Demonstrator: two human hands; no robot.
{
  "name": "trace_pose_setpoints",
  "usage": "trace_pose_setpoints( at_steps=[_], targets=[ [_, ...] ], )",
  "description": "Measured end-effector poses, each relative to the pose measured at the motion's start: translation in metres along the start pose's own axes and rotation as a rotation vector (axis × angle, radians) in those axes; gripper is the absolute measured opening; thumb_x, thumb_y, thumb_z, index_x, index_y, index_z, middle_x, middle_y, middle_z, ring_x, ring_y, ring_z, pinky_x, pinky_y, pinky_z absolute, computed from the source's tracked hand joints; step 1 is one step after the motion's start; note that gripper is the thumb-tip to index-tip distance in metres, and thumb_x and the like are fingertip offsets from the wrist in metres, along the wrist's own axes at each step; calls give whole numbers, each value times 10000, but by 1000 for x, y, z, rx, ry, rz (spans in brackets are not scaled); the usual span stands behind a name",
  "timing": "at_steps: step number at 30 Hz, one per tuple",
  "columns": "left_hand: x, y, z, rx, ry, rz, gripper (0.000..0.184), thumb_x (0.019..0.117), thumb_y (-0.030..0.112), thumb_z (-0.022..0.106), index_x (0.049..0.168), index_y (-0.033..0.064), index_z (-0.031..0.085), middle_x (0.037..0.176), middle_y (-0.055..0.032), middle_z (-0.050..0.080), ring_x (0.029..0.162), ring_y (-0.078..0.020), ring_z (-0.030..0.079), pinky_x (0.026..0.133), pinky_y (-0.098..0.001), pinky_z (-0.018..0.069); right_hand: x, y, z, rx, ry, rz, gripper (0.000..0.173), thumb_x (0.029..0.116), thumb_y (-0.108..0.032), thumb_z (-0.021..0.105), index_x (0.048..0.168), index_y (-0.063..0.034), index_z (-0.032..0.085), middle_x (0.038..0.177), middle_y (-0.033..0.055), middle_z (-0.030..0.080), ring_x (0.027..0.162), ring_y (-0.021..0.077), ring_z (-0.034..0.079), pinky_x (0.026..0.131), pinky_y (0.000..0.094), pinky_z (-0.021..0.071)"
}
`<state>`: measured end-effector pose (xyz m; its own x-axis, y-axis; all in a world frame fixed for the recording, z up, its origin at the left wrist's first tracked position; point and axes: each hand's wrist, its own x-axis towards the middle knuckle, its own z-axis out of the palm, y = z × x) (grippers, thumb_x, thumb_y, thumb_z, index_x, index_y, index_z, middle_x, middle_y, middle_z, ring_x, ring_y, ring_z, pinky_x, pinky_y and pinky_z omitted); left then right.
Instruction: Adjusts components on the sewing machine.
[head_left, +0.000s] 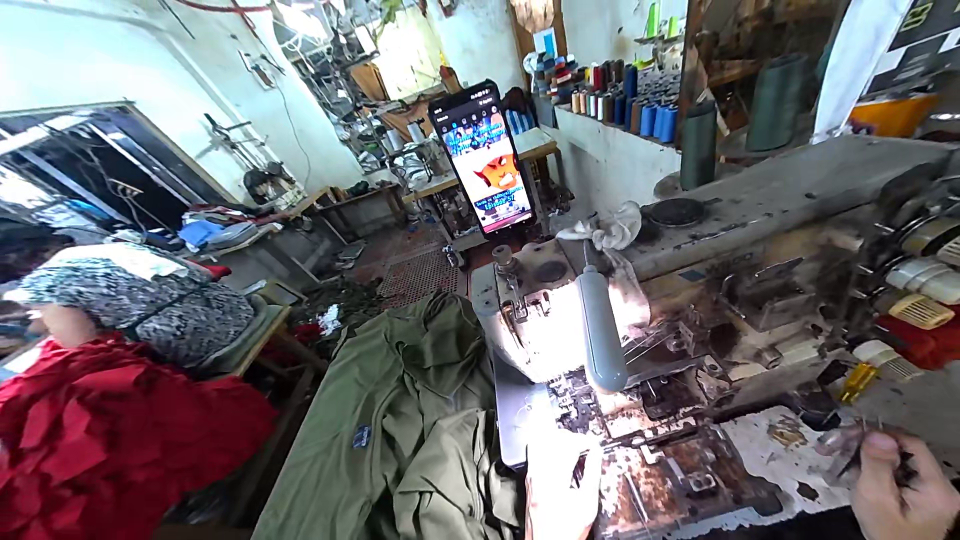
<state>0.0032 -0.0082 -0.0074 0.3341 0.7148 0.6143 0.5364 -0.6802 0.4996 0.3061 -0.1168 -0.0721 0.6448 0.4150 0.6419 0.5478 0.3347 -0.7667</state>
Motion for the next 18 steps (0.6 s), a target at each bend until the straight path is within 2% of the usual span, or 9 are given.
trace_pose_setpoints(
  at_steps=[2,4,6,9,10,12,14,16,18],
  targets=[
    [-1,-1,1,11,5,-2,156,882,196,693,899,75,790,909,-64,764,932,-163,716,927,-320,542,-6,6,2,-2,0,23,259,1103,-214,423,1033,0,550,811,-170,625,725,-140,605,695,87,538],
    [-2,0,1,7,5,-8,160,882,196,684,901,75,788,914,-63,763,938,-159,715,935,-319,540,-10,4,2,-42,-29,43,338,1084,-168,427,1075,149,544,776,-84,587,682,-146,552,664,70,500],
    [1,-1,2,-29,9,-3,149,891,181,678,894,73,781,906,-55,756,935,-135,705,929,-299,534,-9,-12,1,-85,-117,58,419,1091,-201,433,1147,201,537,764,-4,569,654,-129,511,634,73,466],
    [5,-2,1,-68,-1,21,162,921,184,663,894,72,776,916,-47,751,946,-107,694,937,-288,532,-3,-44,2,-54,-282,17,402,1076,-254,512,1227,110,593,820,28,620,664,-108,512,619,83,457],
    [5,-1,-1,-81,-11,19,170,930,182,654,897,63,771,918,-56,750,945,-106,692,936,-287,529,-3,-55,4,-27,-356,0,381,1063,-252,544,1250,71,620,872,24,659,704,-114,533,649,74,464],
    [5,-1,-3,-87,-35,-2,198,944,185,643,909,41,775,922,-80,752,942,-114,692,926,-289,528,-6,-72,10,-12,-523,-40,371,1051,-230,560,1265,55,664,1003,97,731,809,-73,611,746,79,497],
    [4,1,-4,-69,-43,-35,210,939,193,653,912,26,778,912,-97,751,922,-116,697,903,-281,536,-10,-87,20,-59,-663,-89,364,1047,-227,555,1271,28,688,1020,122,751,835,0,663,781,118,521],
    [4,0,-4,-55,-30,-31,192,923,185,671,904,21,769,908,-98,742,917,-101,690,895,-256,536,-13,-99,35,-144,-742,-156,356,1037,-237,555,1284,-22,695,956,103,771,763,113,710,703,240,564],
    [5,1,-6,-45,-24,-12,172,919,180,680,901,29,759,914,-89,734,930,-88,679,901,-243,526,-15,-107,51,-216,-776,-222,312,1006,-231,564,1218,-54,709,813,84,744,627,195,684,550,348,531]
  ],
)
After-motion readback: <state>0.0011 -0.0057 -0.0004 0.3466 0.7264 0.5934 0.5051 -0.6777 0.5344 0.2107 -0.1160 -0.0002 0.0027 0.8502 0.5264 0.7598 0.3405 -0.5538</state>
